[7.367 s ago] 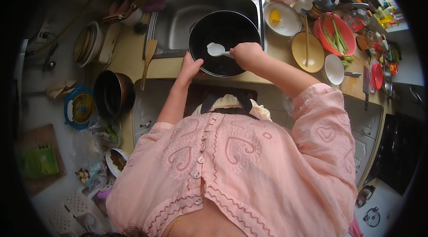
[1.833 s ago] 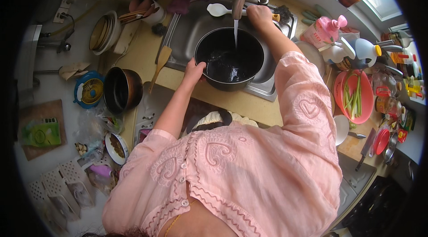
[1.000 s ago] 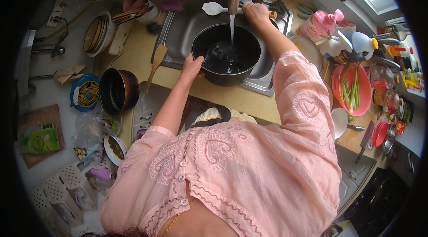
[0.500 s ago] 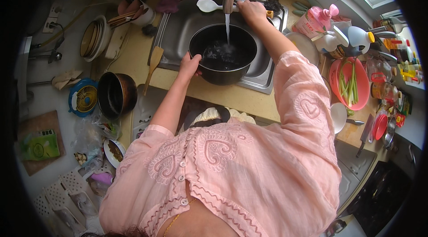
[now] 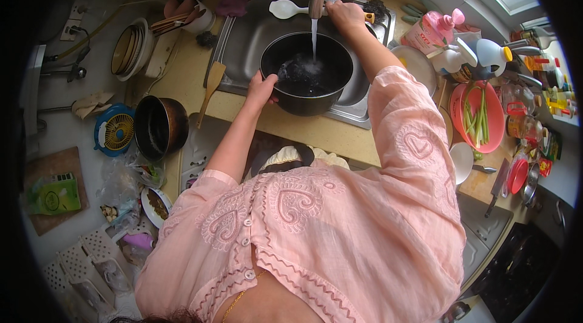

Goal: The person washes a small white bowl under running water in a kitchen sink, rinsing it thoroughly before placing it on a drying rack. They then pick up a black pot and a white ladle, scrubbing the pot's interior with the ladle and rinsing both items under the tap.

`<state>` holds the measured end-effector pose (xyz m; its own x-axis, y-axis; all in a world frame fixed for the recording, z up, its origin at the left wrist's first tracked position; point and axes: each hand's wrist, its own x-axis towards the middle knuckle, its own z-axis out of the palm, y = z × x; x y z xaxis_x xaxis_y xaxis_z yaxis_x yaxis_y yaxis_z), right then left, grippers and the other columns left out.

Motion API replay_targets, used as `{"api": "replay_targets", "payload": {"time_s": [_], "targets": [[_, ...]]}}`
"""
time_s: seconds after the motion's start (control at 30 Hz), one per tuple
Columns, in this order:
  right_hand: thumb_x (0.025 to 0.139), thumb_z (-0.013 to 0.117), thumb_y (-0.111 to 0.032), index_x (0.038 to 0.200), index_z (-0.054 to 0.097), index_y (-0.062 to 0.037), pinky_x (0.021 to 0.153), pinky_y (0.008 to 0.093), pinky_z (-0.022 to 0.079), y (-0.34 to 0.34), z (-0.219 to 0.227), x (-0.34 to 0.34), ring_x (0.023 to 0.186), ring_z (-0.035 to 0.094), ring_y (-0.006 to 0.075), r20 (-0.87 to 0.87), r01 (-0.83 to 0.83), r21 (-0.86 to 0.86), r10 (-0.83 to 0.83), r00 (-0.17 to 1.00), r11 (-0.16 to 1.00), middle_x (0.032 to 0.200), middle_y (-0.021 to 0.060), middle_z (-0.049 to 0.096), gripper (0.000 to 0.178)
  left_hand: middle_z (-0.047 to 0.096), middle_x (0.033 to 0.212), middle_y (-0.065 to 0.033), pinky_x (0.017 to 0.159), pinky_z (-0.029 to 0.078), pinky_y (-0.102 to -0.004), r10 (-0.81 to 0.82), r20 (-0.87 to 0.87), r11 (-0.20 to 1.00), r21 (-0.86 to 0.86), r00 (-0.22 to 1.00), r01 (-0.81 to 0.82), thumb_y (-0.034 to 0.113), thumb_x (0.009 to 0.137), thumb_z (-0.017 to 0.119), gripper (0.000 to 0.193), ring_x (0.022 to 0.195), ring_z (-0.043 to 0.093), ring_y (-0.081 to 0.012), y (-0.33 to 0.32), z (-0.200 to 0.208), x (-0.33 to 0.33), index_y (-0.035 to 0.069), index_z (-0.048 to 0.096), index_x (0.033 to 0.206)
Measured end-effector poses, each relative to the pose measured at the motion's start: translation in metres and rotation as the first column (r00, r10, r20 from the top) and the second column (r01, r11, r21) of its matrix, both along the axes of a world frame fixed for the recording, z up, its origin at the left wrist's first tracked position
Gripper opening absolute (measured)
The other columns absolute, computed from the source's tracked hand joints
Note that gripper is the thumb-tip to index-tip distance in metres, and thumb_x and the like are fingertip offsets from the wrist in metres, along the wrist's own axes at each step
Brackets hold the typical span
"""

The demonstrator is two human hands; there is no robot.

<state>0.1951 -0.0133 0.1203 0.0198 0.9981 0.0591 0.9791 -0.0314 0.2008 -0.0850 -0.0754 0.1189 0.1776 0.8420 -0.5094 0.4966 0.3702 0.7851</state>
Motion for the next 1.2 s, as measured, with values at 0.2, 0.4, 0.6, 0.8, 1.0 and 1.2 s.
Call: {"api": "replay_targets", "payload": {"time_s": [0.2,0.4,0.6,0.8,1.0,1.2], "targets": [[0.086,0.047,-0.011,0.098,0.056,-0.0116,0.059,0.0336,0.053,0.000,0.000,0.000,0.078,0.067,0.0234,0.013,0.018,-0.008,-0.018,1.000,1.000,0.092,0.0081,0.064,0.015,0.063,0.080,-0.0112,0.040,0.047,-0.0282,-0.014,0.023,1.000,-0.003,1.000,0.014,0.024,0.074,0.052,0.043,0.046,0.059,-0.0191,0.000,0.002,-0.001,0.001,0.051,0.110],[0.086,0.046,-0.011,0.101,0.054,-0.0121,0.060,0.0341,0.053,-0.004,0.010,-0.002,0.080,0.066,0.0235,-0.012,0.037,-0.045,-0.037,0.999,0.998,0.094,0.0079,0.063,0.017,0.063,0.080,-0.0111,0.039,0.047,-0.0282,-0.010,0.038,1.000,-0.015,0.999,0.010,0.024,0.073,0.052,0.044,0.046,0.059,-0.0191,-0.001,0.002,-0.001,0.001,0.050,0.112],[0.087,0.045,-0.011,0.102,0.054,-0.0138,0.060,0.0344,0.053,-0.003,0.015,-0.001,0.079,0.067,0.0236,0.015,0.045,-0.076,-0.044,0.999,0.996,0.093,0.0077,0.063,0.018,0.063,0.081,-0.0113,0.039,0.048,-0.0283,-0.014,0.022,1.000,-0.009,1.000,0.014,0.024,0.073,0.052,0.044,0.047,0.060,-0.0198,0.001,0.001,0.000,0.001,0.051,0.111],[0.087,0.045,-0.011,0.100,0.056,-0.0139,0.061,0.0351,0.053,0.001,0.014,0.002,0.078,0.067,0.0238,0.028,0.035,-0.066,-0.033,0.999,0.997,0.092,0.0075,0.064,0.017,0.064,0.081,-0.0116,0.039,0.048,-0.0283,0.001,0.041,1.000,-0.014,0.999,0.000,0.025,0.073,0.053,0.045,0.047,0.061,-0.0200,-0.001,0.002,-0.002,0.001,0.051,0.111],[0.086,0.045,-0.014,0.096,0.060,-0.0128,0.063,0.0369,0.052,0.014,0.029,0.014,0.081,0.066,0.0256,-0.110,0.160,-0.009,-0.160,0.981,0.987,0.090,0.0083,0.066,0.018,0.064,0.082,-0.0117,0.039,0.049,-0.0288,0.011,0.097,1.000,0.002,0.995,-0.011,0.023,0.072,0.053,0.045,0.047,0.061,-0.0200,-0.006,-0.002,-0.006,0.003,0.050,0.113],[0.085,0.050,-0.024,0.107,0.060,-0.0176,0.072,0.0388,0.050,0.006,0.035,0.004,0.087,0.064,0.0295,-0.228,0.233,-0.064,-0.242,0.943,0.970,0.090,0.0118,0.066,0.025,0.063,0.083,-0.0118,0.041,0.051,-0.0281,0.025,0.188,0.999,0.019,0.982,-0.029,0.020,0.073,0.053,0.047,0.048,0.060,-0.0191,-0.014,-0.007,-0.013,0.005,0.048,0.117]]}}
